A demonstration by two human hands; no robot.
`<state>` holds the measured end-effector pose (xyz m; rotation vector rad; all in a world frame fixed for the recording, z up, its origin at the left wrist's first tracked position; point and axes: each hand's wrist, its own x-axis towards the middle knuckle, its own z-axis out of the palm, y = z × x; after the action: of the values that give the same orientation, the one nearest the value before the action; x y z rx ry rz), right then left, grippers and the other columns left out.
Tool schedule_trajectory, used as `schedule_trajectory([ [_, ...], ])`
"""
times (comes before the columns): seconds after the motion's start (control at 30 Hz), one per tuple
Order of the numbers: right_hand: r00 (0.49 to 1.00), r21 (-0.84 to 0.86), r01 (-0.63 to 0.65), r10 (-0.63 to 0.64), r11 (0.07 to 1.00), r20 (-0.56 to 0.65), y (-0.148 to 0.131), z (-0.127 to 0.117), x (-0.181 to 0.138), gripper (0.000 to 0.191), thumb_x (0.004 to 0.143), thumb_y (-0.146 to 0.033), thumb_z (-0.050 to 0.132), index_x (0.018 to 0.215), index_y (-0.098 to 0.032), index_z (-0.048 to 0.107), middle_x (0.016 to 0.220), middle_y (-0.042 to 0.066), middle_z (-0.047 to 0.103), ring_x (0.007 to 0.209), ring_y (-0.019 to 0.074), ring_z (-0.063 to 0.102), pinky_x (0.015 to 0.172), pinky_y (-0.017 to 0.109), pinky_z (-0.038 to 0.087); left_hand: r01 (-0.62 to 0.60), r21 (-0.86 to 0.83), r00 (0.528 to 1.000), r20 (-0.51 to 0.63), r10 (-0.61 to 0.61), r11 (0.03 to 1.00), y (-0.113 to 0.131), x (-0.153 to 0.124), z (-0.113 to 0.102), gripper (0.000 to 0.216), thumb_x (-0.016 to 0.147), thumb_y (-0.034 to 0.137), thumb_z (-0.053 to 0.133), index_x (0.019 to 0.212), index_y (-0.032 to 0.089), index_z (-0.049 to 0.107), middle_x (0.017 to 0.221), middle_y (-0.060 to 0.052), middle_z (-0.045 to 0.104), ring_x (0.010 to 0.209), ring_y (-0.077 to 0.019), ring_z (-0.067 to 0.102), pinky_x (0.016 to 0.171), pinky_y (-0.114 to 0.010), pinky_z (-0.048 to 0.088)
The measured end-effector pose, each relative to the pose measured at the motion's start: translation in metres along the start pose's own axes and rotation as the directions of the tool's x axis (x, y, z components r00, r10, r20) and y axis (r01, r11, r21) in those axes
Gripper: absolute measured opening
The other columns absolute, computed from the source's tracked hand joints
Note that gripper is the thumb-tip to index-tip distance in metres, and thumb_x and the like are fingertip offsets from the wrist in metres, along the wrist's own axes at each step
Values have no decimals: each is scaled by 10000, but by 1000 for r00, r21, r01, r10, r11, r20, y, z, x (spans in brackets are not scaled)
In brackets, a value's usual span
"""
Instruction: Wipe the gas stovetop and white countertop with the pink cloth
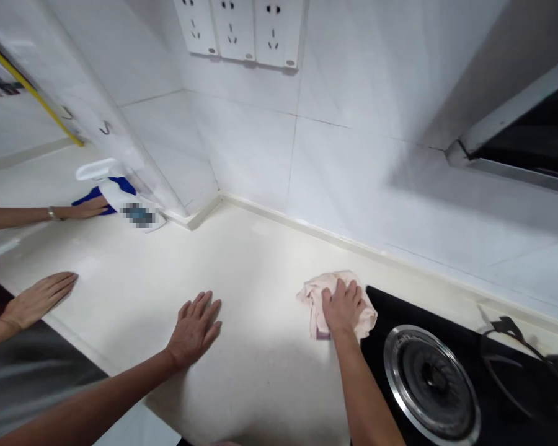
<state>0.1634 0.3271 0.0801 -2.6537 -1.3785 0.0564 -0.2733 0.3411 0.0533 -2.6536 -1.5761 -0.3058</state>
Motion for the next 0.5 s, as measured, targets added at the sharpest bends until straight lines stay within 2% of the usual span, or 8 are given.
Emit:
schedule_trajectory([
  [0.13,999,15,44,-44,999,32,-61,3,65,633,1018,-476,422,1533,-111,468,1654,295,287,1520,473,259,1177,621,241,-11,0,1000,-16,11,1000,2,-2,-2,531,1028,453,476,1504,246,586,1650,-164,468,1551,-355,365,1222,-555,281],
  [0.23,983,42,160,-163,986,79,-122,12,83,665,1029,-504,431,1557,-98,434,1664,315,259,1539,482,221,1180,626,210,-13,-1,1000,-17,13,1000,4,-3,-4,526,1030,440,467,1503,241,583,1649,-173,464,1550,-358,359,1214,-568,294],
  [0.37,905,109,387,-400,916,145,-206,24,66,735,1024,-528,488,1607,-96,372,1692,319,210,1568,480,178,1200,621,173,0,-22,1000,-6,0,1000,5,-4,-6,528,1018,444,487,1496,244,588,1648,-179,465,1544,-368,369,1205,-581,306],
  [0.43,843,147,497,-516,855,152,-239,25,41,764,1011,-530,530,1627,-116,349,1706,299,200,1580,468,162,1213,609,165,6,-36,1000,-1,-6,999,6,-4,-7,526,1013,440,500,1491,241,591,1647,-182,464,1540,-372,376,1203,-588,307],
  [0.5,780,179,586,-610,791,141,-260,24,7,762,1006,-507,553,1634,-127,346,1712,278,215,1590,449,150,1227,601,155,9,-42,1000,5,-8,999,7,-3,-10,528,1008,435,516,1488,227,590,1636,-191,474,1532,-383,388,1197,-601,313],
])
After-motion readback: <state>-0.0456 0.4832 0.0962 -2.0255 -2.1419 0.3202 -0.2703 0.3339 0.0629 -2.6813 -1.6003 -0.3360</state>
